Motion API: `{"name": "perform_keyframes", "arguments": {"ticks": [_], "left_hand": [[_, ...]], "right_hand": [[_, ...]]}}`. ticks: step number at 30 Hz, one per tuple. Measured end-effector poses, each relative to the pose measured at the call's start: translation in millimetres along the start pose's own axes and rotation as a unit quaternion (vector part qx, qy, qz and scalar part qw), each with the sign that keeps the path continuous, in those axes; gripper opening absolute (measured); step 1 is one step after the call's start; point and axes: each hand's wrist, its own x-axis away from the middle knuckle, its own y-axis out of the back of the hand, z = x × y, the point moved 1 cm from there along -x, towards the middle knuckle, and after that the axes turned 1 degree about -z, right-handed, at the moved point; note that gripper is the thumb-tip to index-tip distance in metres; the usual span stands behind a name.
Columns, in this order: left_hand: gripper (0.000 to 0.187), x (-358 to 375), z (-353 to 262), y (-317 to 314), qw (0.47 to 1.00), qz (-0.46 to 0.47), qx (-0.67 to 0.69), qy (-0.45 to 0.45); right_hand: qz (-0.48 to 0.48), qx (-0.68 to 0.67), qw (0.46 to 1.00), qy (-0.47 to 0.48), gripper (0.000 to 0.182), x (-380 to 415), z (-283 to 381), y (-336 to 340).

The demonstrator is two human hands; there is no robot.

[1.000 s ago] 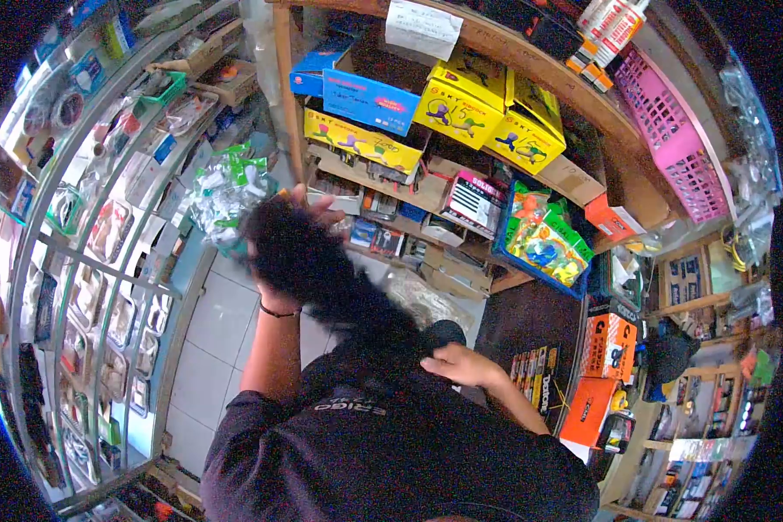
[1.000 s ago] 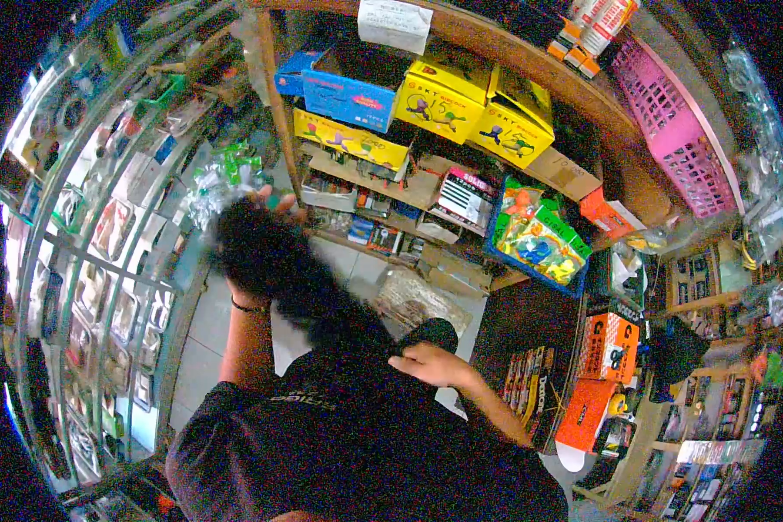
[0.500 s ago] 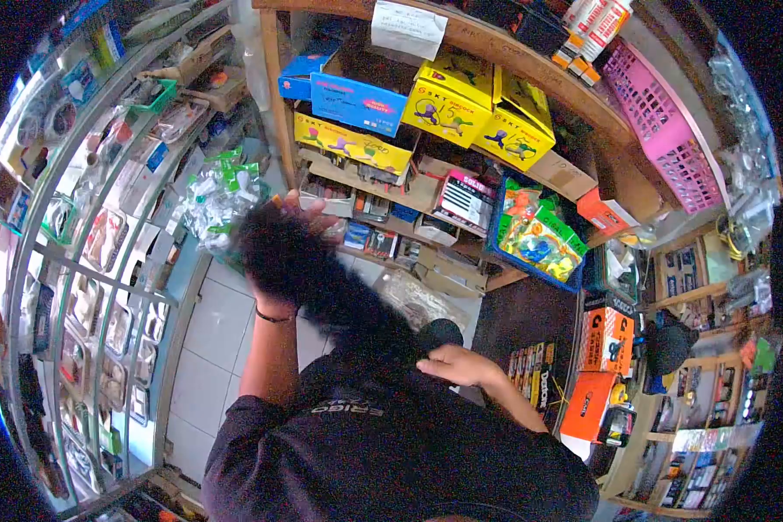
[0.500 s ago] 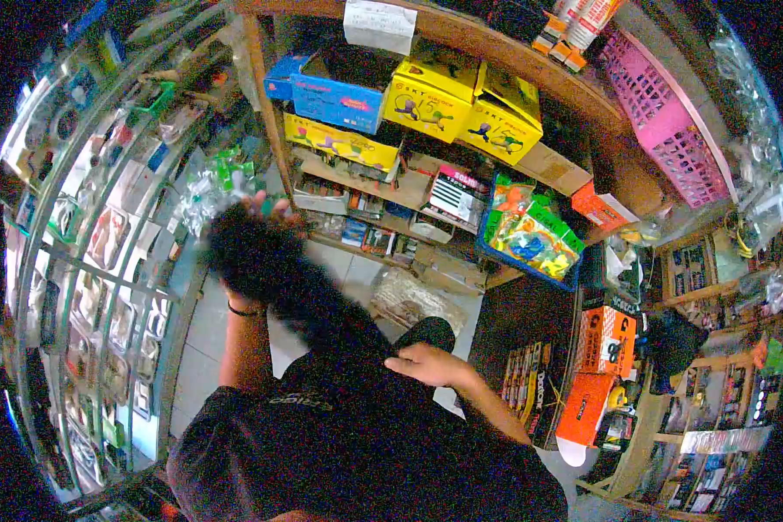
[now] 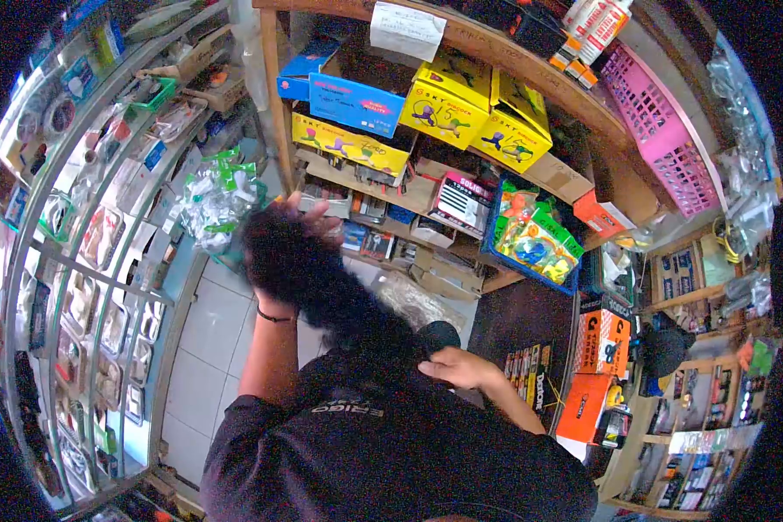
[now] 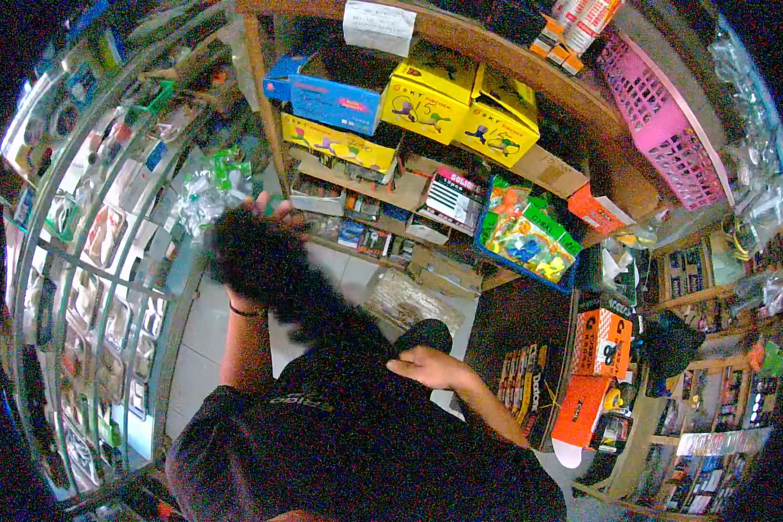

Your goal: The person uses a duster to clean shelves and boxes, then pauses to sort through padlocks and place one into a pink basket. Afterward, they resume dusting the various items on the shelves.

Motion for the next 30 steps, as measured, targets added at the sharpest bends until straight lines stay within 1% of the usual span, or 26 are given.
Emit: {"name": "perform_keyframes", "arguments": {"ticks": [1, 2, 4, 6, 7, 8, 9, 10, 11, 12, 14, 15, 16, 17, 18, 19, 20, 21, 22, 24, 25, 26, 27, 28, 29, 30], "left_hand": [[0.063, -9.0, -1.1, -5.2, 0.995, 0.065, 0.069, 0.020], [0.063, -7.8, -1.1, -12.4, 0.995, 0.066, 0.070, 0.020], [0.054, -0.2, -2.7, -30.9, 0.976, -0.192, 0.094, -0.045], [0.053, 0.7, -1.0, -20.4, 0.973, -0.168, 0.151, -0.055], [0.055, 0.0, 1.3, -4.6, 0.990, -0.106, 0.087, -0.022], [0.058, -1.8, 2.8, 9.1, 0.999, -0.042, 0.024, 0.011], [0.062, -4.5, 1.7, 21.6, 0.998, -0.049, 0.024, 0.028], [0.060, -0.4, 0.7, -19.9, 1.000, -0.004, 0.014, -0.020], [0.059, -0.6, 0.2, -24.6, 0.994, -0.093, 0.051, -0.032], [0.059, -0.8, 0.3, -24.7, 0.978, -0.182, 0.088, -0.044], [0.059, -0.9, 3.5, -14.2, 0.982, -0.170, 0.051, -0.061], [0.058, -1.1, 3.8, -3.4, 0.992, -0.115, 0.033, -0.026], [0.058, -4.1, 1.9, -5.1, 0.998, -0.060, 0.014, 0.009], [0.058, -8.8, 0.7, -8.2, 0.998, -0.021, 0.062, 0.009], [0.059, -1.4, 1.4, -15.3, 0.999, -0.017, 0.010, -0.035], [0.059, -1.8, 0.3, -21.8, 0.992, -0.097, 0.073, -0.031], [0.059, -2.4, -0.1, -23.1, 0.975, -0.176, 0.135, -0.028], [0.059, -3.9, 1.2, -19.6, 0.977, -0.178, 0.110, -0.030], [0.060, -5.5, 5.4, -19.5, 0.983, 0.062, 0.166, -0.039], [0.062, -2.3, 6.4, 9.8, 0.997, -0.068, 0.033, 0.009], [0.062, -6.0, 4.1, 10.2, 0.998, 0.024, 0.055, 0.007], [0.062, -1.5, 1.9, -21.8, 0.994, -0.080, 0.066, -0.037], [0.063, -1.8, 2.8, -22.8, 0.989, -0.103, 0.099, -0.037], [0.063, -3.4, 3.0, -22.1, 0.982, -0.126, 0.132, -0.037], [0.054, -4.6, 4.7, -11.2, 0.980, -0.185, 0.053, -0.044], [0.053, -6.1, 5.5, -16.2, 0.994, 0.059, 0.080, -0.040]], "right_hand": [[-0.027, -0.064, 0.998, 0.000, 0.049, 2.0, -1.2, -1.1], [-0.053, -0.129, 0.990, 0.000, 0.050, 3.2, -2.8, -1.8], [-0.053, -0.178, 0.983, 0.002, 0.051, 1.7, -6.1, -2.0], [-0.009, -0.025, 0.999, 0.021, 0.049, 4.6, 5.1, 3.2], [0.002, -0.010, 1.000, 0.024, 0.049, 7.4, 6.1, 3.0], [0.001, -0.009, 1.000, 0.023, 0.049, 7.7, 5.3, 1.8], [-0.032, -0.069, 0.997, -0.004, 0.050, 6.8, 2.6, 0.8], [-0.063, -0.131, 0.989, -0.033, 0.051, 5.8, -2.0, -1.8], [-0.051, -0.224, 0.973, -0.020, 0.050, -0.6, -19.2, -6.9], [-0.049, -0.225, 0.973, -0.022, 0.050, 1.5, -14.6, -5.0], [0.005, -0.041, 0.999, 0.031, 0.047, 5.9, 1.9, 3.7], [-0.018, -0.031, 0.998, 0.051, 0.047, 8.6, 2.5, 1.7], [-0.020, -0.031, 0.998, 0.051, 0.047, 8.1, 2.4, 2.1], [-0.034, -0.104, 0.994, 0.024, 0.049, 6.9, 1.2, 2.7], [-0.047, -0.177, 0.983, -0.005, 0.050, 5.8, -1.0, 1.5], [-0.050, -0.241, 0.969, -0.025, 0.051, -0.4, -7.0, -3.6], [-0.049, -0.241, 0.969, -0.026, 0.051, 0.3, -10.3, -4.7], [-0.029, -0.126, 0.992, 0.008, 0.049, 1.8, -9.8, -3.4], [-0.009, -0.009, 0.999, 0.043, 0.047, 4.0, -2.4, 0.0], [0.010, 0.020, 0.999, 0.034, 0.048, 6.9, 1.9, 3.4], [-0.010, -0.102, 0.995, 0.006, 0.051, 2.7, -10.1, -2.1], [-0.029, -0.222, 0.974, -0.023, 0.054, 1.0, -15.8, -5.6], [-0.040, -0.246, 0.967, -0.048, 0.054, 0.7, -15.3, -6.1], [-0.039, -0.246, 0.967, -0.050, 0.054, 3.3, -9.9, -5.4], [-0.042, -0.121, 0.992, -0.001, 0.050, 6.9, -1.2, -2.8], [-0.046, 0.007, 0.998, 0.049, 0.047, 8.5, 4.1, -1.4]]}}
